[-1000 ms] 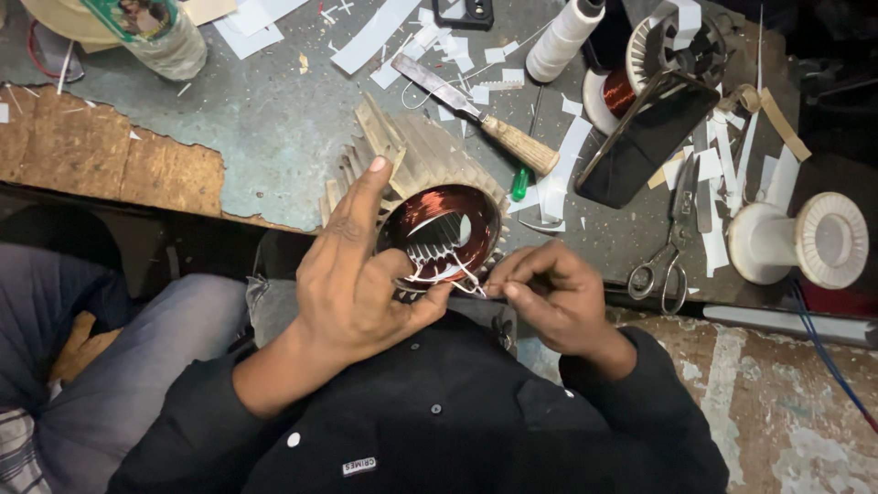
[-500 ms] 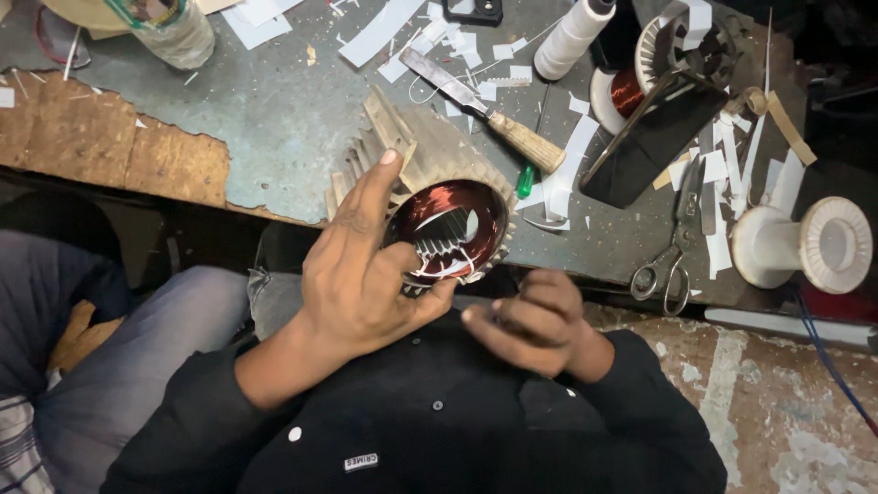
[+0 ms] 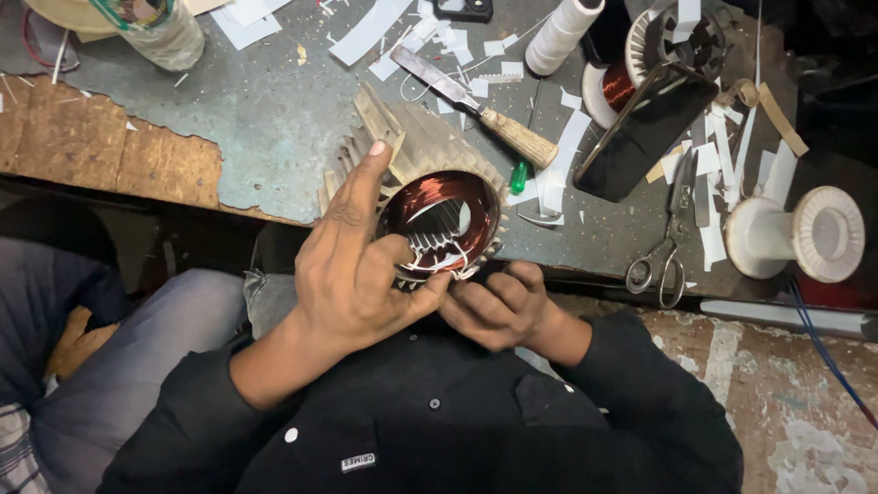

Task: The person is repairing a motor stator by hand, using a white string to tie and secure the copper windings. They repeatedly wrap the string around the stator slots and tie knots to hold the coils in place.

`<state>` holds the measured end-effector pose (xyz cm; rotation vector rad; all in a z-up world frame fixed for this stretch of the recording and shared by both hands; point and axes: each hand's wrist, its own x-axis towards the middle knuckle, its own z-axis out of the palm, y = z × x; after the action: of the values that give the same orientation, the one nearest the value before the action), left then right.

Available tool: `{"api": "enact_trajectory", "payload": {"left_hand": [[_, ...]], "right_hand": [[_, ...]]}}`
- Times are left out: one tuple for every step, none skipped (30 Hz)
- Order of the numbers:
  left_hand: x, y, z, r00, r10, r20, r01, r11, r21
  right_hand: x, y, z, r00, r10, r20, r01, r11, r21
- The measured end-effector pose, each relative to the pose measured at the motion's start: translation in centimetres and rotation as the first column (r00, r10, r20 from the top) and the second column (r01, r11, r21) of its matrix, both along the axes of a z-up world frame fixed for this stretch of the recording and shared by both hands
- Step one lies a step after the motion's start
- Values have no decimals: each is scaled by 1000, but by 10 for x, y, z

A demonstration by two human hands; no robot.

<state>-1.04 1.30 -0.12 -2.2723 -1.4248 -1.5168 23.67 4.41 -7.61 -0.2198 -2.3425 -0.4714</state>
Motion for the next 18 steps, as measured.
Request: {"api": "enact_trajectory", "payload": {"left_hand": [[0, 0, 0, 1000, -1, 1, 1, 1000, 1], [0, 0, -1, 1000, 0, 2, 0, 1000, 3], [0, 1, -1, 1000, -6, 4, 6, 1000, 4], [-1, 0, -1, 1000, -9, 5, 9, 1000, 3], [-1, 0, -1, 1000, -13, 7, 13, 1000, 3], [-1, -1, 0, 1000, -11, 5, 11, 1000, 0], [0, -1, 0, 1000, -8, 3, 8, 1000, -2], [-1, -1, 0, 1000, -5, 2, 5, 1000, -3], [-1, 0, 0, 1000, 8, -10, -8, 1000, 0], [-1, -1, -1, 1000, 17, -20, -17, 1000, -2], [-1, -2, -1, 999, 26, -29, -26, 1000, -5], [0, -3, -2, 999, 24, -29, -25, 1000, -19], [-1, -5, -3, 999, 22, -30, -23, 999, -33], [-2, -3, -3, 999, 14, -30, -15, 999, -35], [-1, -2, -3, 999, 14, -30, -16, 999, -46], [-1, -3, -3, 999, 22, -34, -24, 998, -58], [-1, -4, -3, 999, 31, -39, -33, 997, -70], [-2, -5, -2, 998, 32, -45, -35, 997, -74]], "right_hand": [[-1, 2, -1, 1000, 5, 5, -5, 1000, 12], [-3, 4, -2, 1000, 13, 10, -13, 1000, 24], [-6, 5, 0, 1000, 31, -3, -31, 999, 32], [-9, 6, 4, 999, 52, -17, -51, 998, 39], [-12, 6, 10, 997, 72, -31, -71, 996, 47], [-14, 5, 20, 992, 121, -37, -122, 992, -44], [-13, 4, 33, 985, 168, -47, -173, 976, -133], [-12, 2, 46, 975, 214, -60, -222, 950, -220], [-9, -1, 61, 945, 278, -172, -327, 788, -522], [-3, -6, 75, 910, 291, -296, -410, 520, -749], [3, -6, 87, 874, 275, -401, -475, 303, -826], [11, -10, 99, 843, 216, -493, -518, 77, -852], [12, -15, 104, 749, 199, -632, -638, -38, -769], [14, -16, 108, 638, 167, -751, -741, -133, -659], [16, -16, 113, 590, 247, -769, -770, -117, -628], [16, -16, 116, 533, 332, -778, -797, -112, -594], [16, -13, 119, 474, 415, -777, -821, -111, -560], [16, -9, 123, 443, 486, -754, -801, -164, -576]]}}
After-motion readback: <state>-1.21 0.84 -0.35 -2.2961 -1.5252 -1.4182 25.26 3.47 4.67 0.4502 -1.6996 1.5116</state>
